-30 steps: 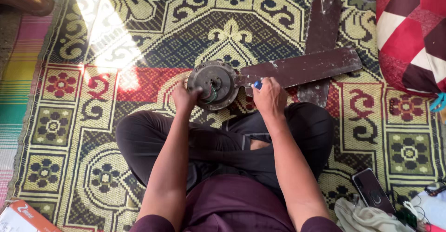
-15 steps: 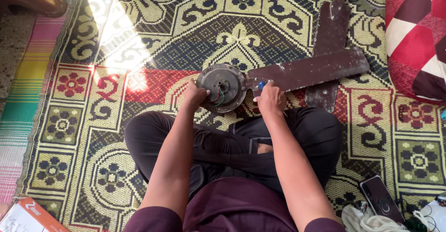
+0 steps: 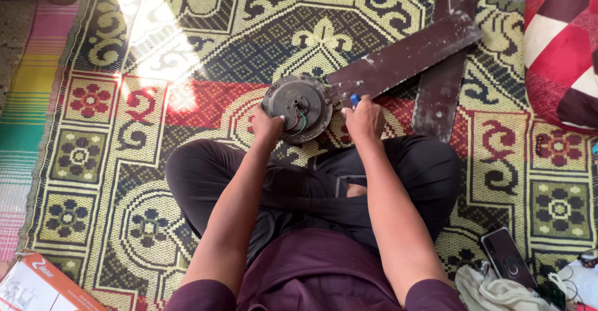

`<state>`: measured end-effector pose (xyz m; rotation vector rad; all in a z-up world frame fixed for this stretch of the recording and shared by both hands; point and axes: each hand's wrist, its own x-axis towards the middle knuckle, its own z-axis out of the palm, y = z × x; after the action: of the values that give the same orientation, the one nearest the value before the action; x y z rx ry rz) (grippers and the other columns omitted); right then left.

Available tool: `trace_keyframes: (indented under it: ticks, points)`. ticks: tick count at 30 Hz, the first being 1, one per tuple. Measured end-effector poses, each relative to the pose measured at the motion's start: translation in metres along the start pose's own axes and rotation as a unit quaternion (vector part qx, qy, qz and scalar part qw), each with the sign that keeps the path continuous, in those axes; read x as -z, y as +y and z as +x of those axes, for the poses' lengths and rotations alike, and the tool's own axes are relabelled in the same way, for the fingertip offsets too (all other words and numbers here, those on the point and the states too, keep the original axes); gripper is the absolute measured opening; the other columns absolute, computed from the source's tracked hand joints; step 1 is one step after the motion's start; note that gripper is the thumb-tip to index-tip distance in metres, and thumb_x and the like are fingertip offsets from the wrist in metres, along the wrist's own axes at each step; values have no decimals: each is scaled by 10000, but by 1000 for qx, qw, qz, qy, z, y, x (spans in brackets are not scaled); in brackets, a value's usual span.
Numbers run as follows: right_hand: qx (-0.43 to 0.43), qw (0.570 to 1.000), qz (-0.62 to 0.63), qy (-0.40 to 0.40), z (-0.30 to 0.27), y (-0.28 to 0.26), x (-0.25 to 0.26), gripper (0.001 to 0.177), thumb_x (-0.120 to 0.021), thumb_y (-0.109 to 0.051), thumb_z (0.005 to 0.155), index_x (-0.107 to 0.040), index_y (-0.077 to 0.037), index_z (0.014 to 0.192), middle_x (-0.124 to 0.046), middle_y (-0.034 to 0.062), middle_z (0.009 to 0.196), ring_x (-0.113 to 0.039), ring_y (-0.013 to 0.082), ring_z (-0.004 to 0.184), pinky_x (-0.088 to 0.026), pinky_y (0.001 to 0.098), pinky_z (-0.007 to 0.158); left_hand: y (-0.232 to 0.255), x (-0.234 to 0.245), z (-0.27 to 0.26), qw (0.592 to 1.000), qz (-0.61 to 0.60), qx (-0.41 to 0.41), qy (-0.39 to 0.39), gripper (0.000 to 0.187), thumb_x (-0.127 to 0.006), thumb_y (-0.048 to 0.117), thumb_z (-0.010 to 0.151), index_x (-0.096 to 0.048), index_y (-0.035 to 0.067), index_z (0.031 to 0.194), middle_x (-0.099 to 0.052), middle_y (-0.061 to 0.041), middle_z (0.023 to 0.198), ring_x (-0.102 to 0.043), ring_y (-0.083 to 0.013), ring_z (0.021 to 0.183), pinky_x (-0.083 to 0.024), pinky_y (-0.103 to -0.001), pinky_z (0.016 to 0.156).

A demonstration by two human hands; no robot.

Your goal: The person sits on a rug and attaches a fan blade to the central hub of an electric fan. They align the blade, insert a screw, and tighten it with a screwdriver. The person repeats this process for a second blade, securing it to the hub.

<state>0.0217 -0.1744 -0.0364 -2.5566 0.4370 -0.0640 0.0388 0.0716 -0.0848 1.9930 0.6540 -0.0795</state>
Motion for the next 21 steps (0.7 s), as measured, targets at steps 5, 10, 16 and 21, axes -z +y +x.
trace_keyframes:
  ticks: [5,10,16,21]
  points:
    - [-3,995,97,30,-1,15,-21,390,-885,-260,822,-630,7,946,-711,182,918,-706,345,829,-561,489,758,1,0,-4,1000,-16,6,5,744,-827,58,748,-489,45,1411,-655,-225,1261,-662,-350,1147,-541,-423,965]
    - [-245,744,621,1,20,34,-66,335,-839,-131,841,-551,-23,973,-735,114,932,-767,273,823,-668,446,807,-3,5,-3,999,-32,1,-23,673,-793,36,755,-542,33,1379,-708,-202,1245,-705,-332,1126,-567,-424,935]
    - [-268,633,717,115,46,59,-104,335,-746,18,883,-449,-108,971,-654,122,940,-697,256,792,-647,425,807,-4,2,-1,1000,-23,-10,-17,793,-811,13,750,-460,41,1460,-661,-210,1272,-681,-329,1135,-562,-412,934]
    - [-231,674,693,109,40,54,-102,281,-680,67,914,-437,-74,925,-654,138,964,-731,256,824,-636,416,834,-3,2,1,999,37,-14,10,755,-854,66,764,-500,55,1431,-669,-207,1260,-651,-341,1161,-506,-411,1006]
